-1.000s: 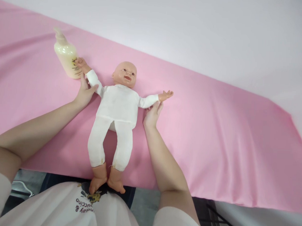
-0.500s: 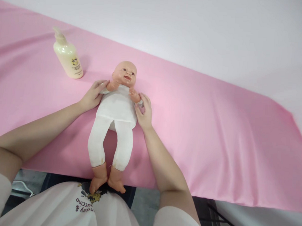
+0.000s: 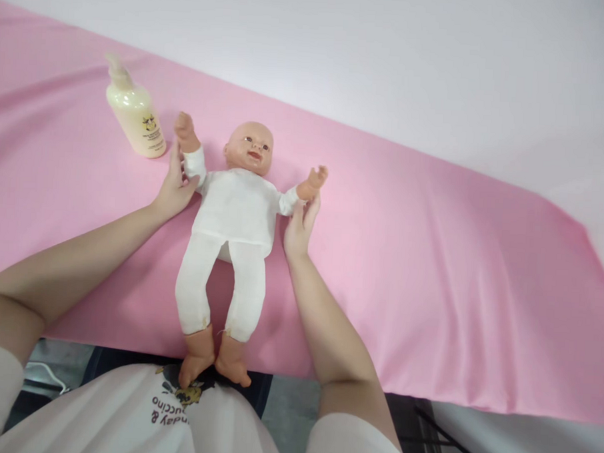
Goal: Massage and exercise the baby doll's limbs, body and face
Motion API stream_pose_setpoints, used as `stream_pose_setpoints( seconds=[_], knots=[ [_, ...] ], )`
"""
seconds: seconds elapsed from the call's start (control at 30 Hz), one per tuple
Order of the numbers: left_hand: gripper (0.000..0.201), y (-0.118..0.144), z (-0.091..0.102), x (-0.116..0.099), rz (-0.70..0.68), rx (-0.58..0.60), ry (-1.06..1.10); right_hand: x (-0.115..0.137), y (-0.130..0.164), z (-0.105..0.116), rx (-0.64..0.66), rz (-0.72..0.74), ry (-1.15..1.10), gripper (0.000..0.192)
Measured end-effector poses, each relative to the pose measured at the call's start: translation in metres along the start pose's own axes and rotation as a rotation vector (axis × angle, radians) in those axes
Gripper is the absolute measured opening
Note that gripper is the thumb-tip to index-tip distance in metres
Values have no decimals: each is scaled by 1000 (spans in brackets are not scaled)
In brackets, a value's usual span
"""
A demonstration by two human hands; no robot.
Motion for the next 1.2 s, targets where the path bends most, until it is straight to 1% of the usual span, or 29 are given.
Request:
stream_pose_setpoints(
  seconds=[0.07,0.13,0.2,0.27,0.33,0.4,0.57,0.63,0.8,0.9,1.0,1.07,1.13,1.2],
  knots=[
    [92,2,4,18,58,-54,52,-13,-5,7,-76,-115,-126,63],
    [94,3,7,30,103,-87,86,-23,-8,11,-132,-204,-234,62],
    [93,4,9,34,125,-102,99,-27,-9,12,-151,-243,-291,61],
    [94,3,9,31,124,-100,101,-27,-8,12,-149,-240,-294,60],
    [92,2,7,22,94,-75,87,-23,-5,10,-131,-206,-245,61],
    [87,0,5,10,40,-35,49,-16,-3,8,-89,-139,-152,63],
    [73,-2,3,-20,-100,33,-89,9,3,-2,38,142,76,62],
    [67,-2,0,-30,-146,67,-120,15,6,-8,92,198,131,61],
    [50,0,-17,-42,-185,213,-169,30,14,-27,301,305,283,53],
    [48,1,-20,-44,-188,242,-186,35,17,-30,333,332,301,51],
    [52,1,-18,-45,-197,231,-164,30,15,-27,301,269,268,56],
    [55,0,-14,-42,-192,194,-142,24,13,-21,232,223,220,56],
    [62,-1,-8,-31,-163,124,-114,16,9,-13,142,184,151,56],
    [72,-1,-3,-13,-107,49,-77,4,4,-5,67,105,64,57]
  ],
)
Point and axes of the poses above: each hand's wrist, its own y-axis away from the middle knuckle, its own z-axis out of the back of the hand, x = y × z, the point moved 8 cm from there along -y, towards the middle knuckle, and after that the axes turned 5 degrees about -z, right-handed, at the moved point
